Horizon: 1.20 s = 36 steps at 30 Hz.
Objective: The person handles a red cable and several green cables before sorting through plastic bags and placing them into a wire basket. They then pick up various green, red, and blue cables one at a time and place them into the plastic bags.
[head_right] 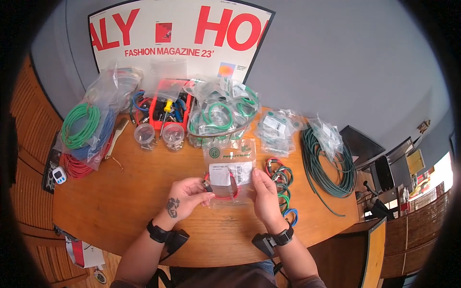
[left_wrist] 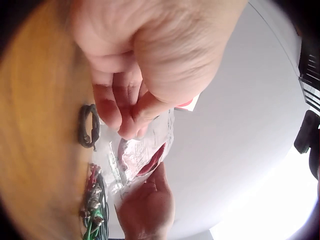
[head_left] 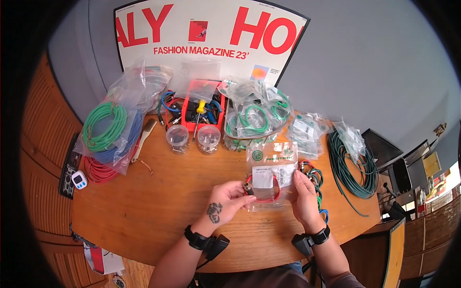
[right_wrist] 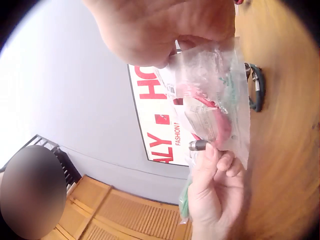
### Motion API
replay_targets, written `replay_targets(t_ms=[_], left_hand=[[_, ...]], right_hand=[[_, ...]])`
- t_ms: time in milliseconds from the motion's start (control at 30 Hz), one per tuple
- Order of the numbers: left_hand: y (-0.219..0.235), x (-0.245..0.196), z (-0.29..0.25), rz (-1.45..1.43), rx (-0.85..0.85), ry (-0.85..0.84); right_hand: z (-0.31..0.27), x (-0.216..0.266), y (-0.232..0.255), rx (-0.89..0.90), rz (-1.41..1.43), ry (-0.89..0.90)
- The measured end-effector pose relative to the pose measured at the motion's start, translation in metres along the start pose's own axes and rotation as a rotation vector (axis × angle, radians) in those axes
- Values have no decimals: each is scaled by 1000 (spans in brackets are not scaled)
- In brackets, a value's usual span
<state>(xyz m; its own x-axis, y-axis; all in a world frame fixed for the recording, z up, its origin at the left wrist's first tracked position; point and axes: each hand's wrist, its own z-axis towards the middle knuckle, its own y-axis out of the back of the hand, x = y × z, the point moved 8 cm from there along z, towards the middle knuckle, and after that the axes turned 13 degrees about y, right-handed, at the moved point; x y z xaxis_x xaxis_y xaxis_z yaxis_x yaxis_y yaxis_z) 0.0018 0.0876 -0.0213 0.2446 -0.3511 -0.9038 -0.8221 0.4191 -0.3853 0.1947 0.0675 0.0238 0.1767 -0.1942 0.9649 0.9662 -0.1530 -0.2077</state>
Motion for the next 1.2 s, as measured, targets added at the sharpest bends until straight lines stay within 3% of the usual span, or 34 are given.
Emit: replay_targets(t_ms=[100, 200, 400, 700, 767, 800, 867, 900, 933, 967, 1033, 1100, 1133, 1200], left_hand=[[1, -5, -4, -38, -67, -30], [4, -6, -5, -41, -84, 14], [-3, -6, -8, 59, 28, 138], [0, 10, -6, 287, 20, 312], [-8, 0, -7, -25, 140, 252], [-7, -2, -8, -22, 141, 253], [-6, -20, -11, -348, 212, 84], [-5, -20, -9, -345, 216, 87], [7, -23, -7, -372, 107, 13], [21, -25, -5, -398, -2, -62], [27, -12, -1, -277, 20, -14], [24, -21, -6, 91, -177, -208], [17, -24, -7, 268, -138, -209], [1, -27, -10, 263, -65, -233]], right_hand=[[-4, -5, -9, 45, 85, -57], [-8, -13, -17, 124, -4, -108], [-8, -8, -34, 162, 103, -88], [-19, -38, -23, 89, 105, -87], [-18, -35, -21, 79, 135, -97], [-18, -35, -19, 69, 161, -107], [-18, -39, -12, 40, 184, -119], [-19, -41, -9, 12, 205, -132], [-20, -38, -9, 8, 206, -131], [-24, -39, -9, -37, 267, -221], [-28, -43, -4, -82, 335, -311], [-46, -61, -12, 78, 730, -635], [-52, -62, -20, 212, 923, -728], [-62, -65, -20, 161, 866, -794]])
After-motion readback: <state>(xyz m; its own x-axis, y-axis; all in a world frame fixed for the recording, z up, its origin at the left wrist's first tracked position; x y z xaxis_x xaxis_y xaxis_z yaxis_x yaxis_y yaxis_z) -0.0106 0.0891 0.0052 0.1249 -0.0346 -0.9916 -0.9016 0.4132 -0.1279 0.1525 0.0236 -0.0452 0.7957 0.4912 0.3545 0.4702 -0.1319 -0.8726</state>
